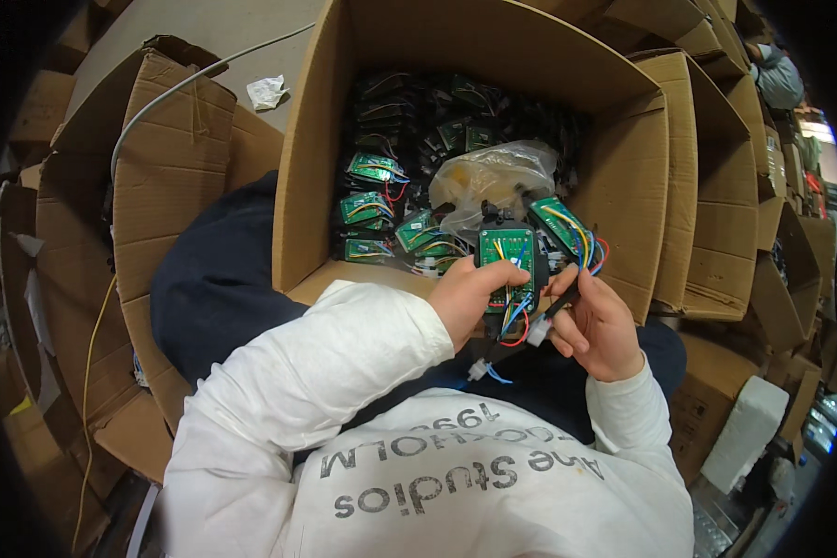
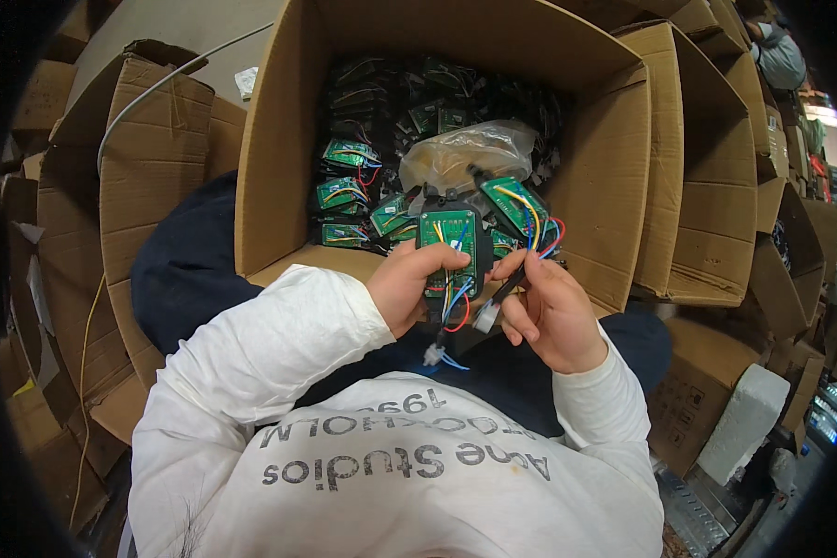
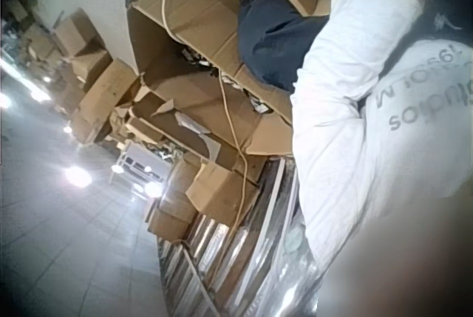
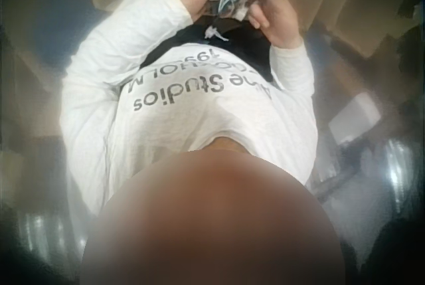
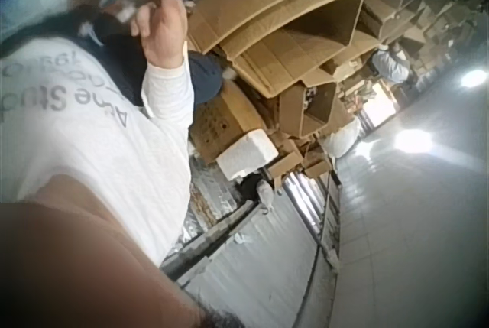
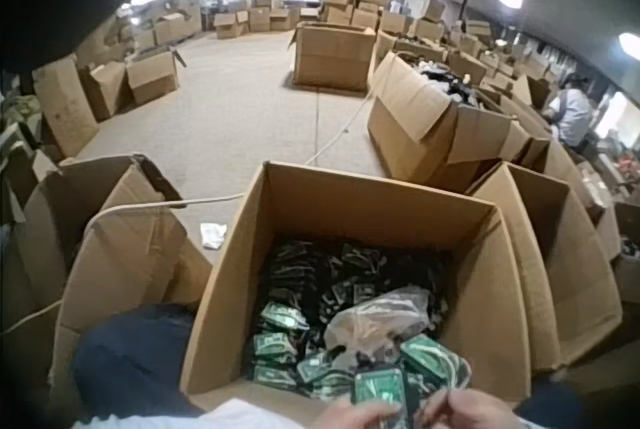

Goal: The person sorts and packs electronic circuit boards and components into cardboard boxes by hand, securing them with rubber bands and placing them into plastic bags.

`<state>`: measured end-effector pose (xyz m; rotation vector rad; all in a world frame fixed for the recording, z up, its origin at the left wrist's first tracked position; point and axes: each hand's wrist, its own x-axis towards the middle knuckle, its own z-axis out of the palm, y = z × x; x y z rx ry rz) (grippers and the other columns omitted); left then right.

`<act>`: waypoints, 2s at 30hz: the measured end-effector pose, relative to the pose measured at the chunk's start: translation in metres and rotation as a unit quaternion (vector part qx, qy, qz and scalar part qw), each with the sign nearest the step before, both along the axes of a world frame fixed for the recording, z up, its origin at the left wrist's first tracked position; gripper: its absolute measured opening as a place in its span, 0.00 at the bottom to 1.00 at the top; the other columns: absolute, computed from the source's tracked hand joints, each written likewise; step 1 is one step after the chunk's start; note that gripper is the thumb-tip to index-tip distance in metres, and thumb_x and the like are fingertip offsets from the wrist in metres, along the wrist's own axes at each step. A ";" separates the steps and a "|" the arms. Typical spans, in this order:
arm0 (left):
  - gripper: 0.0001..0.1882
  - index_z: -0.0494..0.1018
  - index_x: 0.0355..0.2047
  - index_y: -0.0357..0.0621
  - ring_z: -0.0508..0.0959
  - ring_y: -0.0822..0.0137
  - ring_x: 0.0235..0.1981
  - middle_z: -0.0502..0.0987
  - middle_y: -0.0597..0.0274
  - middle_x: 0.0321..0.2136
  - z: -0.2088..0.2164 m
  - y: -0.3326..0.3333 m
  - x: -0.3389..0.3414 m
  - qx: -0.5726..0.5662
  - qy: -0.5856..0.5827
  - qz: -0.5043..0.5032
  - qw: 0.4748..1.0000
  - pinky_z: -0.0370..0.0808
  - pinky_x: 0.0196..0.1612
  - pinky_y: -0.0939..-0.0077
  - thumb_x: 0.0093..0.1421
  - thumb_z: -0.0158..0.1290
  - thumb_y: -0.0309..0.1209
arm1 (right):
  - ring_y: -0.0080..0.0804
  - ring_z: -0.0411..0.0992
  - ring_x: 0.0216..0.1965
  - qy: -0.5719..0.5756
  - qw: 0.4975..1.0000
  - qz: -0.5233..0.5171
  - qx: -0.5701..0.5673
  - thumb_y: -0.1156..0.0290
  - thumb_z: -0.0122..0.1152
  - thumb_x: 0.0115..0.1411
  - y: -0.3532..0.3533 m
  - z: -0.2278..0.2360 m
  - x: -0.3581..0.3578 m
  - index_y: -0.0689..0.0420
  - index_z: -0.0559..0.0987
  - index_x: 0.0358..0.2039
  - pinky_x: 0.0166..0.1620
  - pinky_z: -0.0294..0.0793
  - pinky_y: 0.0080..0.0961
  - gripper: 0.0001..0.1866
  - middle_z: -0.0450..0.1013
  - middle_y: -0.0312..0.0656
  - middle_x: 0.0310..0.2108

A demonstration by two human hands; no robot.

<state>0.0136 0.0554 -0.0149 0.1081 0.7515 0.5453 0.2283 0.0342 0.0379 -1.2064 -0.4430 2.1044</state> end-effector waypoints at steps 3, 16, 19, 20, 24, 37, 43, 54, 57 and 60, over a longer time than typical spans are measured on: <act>0.15 0.75 0.47 0.35 0.82 0.66 0.36 0.82 0.55 0.40 -0.001 -0.002 -0.001 0.025 -0.029 0.014 0.999 0.80 0.42 0.71 0.62 0.51 0.30 | 0.20 0.63 0.18 -0.029 0.999 0.009 0.035 0.55 0.41 0.75 -0.009 0.015 -0.006 0.61 0.77 0.42 0.25 0.70 0.21 0.23 0.73 0.47 0.48; 0.21 0.74 0.52 0.35 0.81 0.59 0.47 0.82 0.53 0.44 0.015 -0.018 -0.009 0.059 -0.159 0.072 0.983 0.74 0.57 0.63 0.63 0.50 0.34 | 0.29 0.67 0.29 0.126 0.978 -0.020 0.167 0.53 0.40 0.75 -0.045 0.046 -0.046 0.59 0.76 0.39 0.35 0.70 0.29 0.23 0.67 0.42 0.40; 0.24 0.72 0.55 0.36 0.79 0.58 0.51 0.80 0.50 0.47 0.024 -0.018 -0.015 0.064 -0.175 0.073 0.980 0.71 0.61 0.62 0.65 0.49 0.39 | 0.32 0.63 0.28 0.278 0.949 -0.016 0.148 0.51 0.36 0.76 -0.050 0.044 -0.062 0.56 0.75 0.41 0.34 0.67 0.31 0.23 0.66 0.43 0.38; 0.27 0.69 0.58 0.36 0.78 0.57 0.53 0.79 0.48 0.50 0.029 -0.016 -0.016 0.057 -0.189 0.070 0.978 0.69 0.63 0.62 0.67 0.48 0.43 | 0.32 0.62 0.28 0.346 0.928 -0.011 0.139 0.51 0.35 0.76 -0.053 0.044 -0.067 0.54 0.75 0.42 0.34 0.66 0.32 0.23 0.66 0.44 0.38; 0.35 0.61 0.65 0.35 0.77 0.55 0.55 0.74 0.43 0.56 0.046 -0.016 -0.020 0.065 -0.288 0.044 0.954 0.68 0.64 0.60 0.70 0.44 0.51 | 0.34 0.65 0.30 0.442 0.891 0.011 0.102 0.51 0.34 0.76 -0.064 0.036 -0.093 0.55 0.74 0.43 0.35 0.67 0.33 0.24 0.69 0.47 0.39; 0.33 0.55 0.64 0.47 0.79 0.64 0.45 0.74 0.55 0.48 0.046 0.009 -0.018 0.210 -0.076 0.128 0.966 0.79 0.47 0.69 0.65 0.60 0.34 | 0.25 0.74 0.40 -0.296 0.926 0.018 0.232 0.57 0.55 0.69 0.001 0.061 -0.017 0.61 0.68 0.61 0.46 0.73 0.22 0.27 0.71 0.42 0.50; 0.43 0.55 0.70 0.42 0.71 0.69 0.56 0.69 0.56 0.58 0.038 0.007 -0.008 0.301 -0.018 0.041 0.953 0.71 0.59 0.73 0.60 0.65 0.31 | 0.26 0.66 0.58 -0.150 0.956 -0.045 0.250 0.62 0.58 0.69 0.000 0.026 -0.035 0.57 0.56 0.70 0.59 0.65 0.24 0.34 0.63 0.40 0.61; 0.50 0.44 0.73 0.39 0.72 0.59 0.53 0.54 0.45 0.64 0.025 -0.007 0.012 0.449 0.168 0.091 0.873 0.76 0.50 0.73 0.61 0.64 0.37 | 0.32 0.71 0.56 0.004 0.967 -0.171 0.186 0.73 0.52 0.70 0.007 0.016 -0.038 0.60 0.64 0.61 0.61 0.69 0.33 0.20 0.71 0.43 0.55; 0.39 0.50 0.67 0.36 0.75 0.71 0.41 0.70 0.53 0.49 0.031 -0.006 0.010 0.400 0.175 0.034 0.899 0.75 0.38 0.80 0.65 0.60 0.37 | 0.33 0.72 0.55 0.074 0.955 -0.213 0.192 0.74 0.52 0.71 0.008 0.011 -0.036 0.58 0.64 0.60 0.59 0.71 0.33 0.19 0.72 0.42 0.54; 0.23 0.64 0.55 0.37 0.73 0.78 0.30 0.76 0.67 0.31 0.027 -0.006 0.010 0.375 0.172 -0.020 0.911 0.71 0.33 0.83 0.69 0.55 0.40 | 0.32 0.73 0.54 0.054 0.956 -0.195 0.211 0.73 0.53 0.71 0.004 0.010 -0.040 0.56 0.65 0.60 0.59 0.71 0.33 0.19 0.72 0.41 0.54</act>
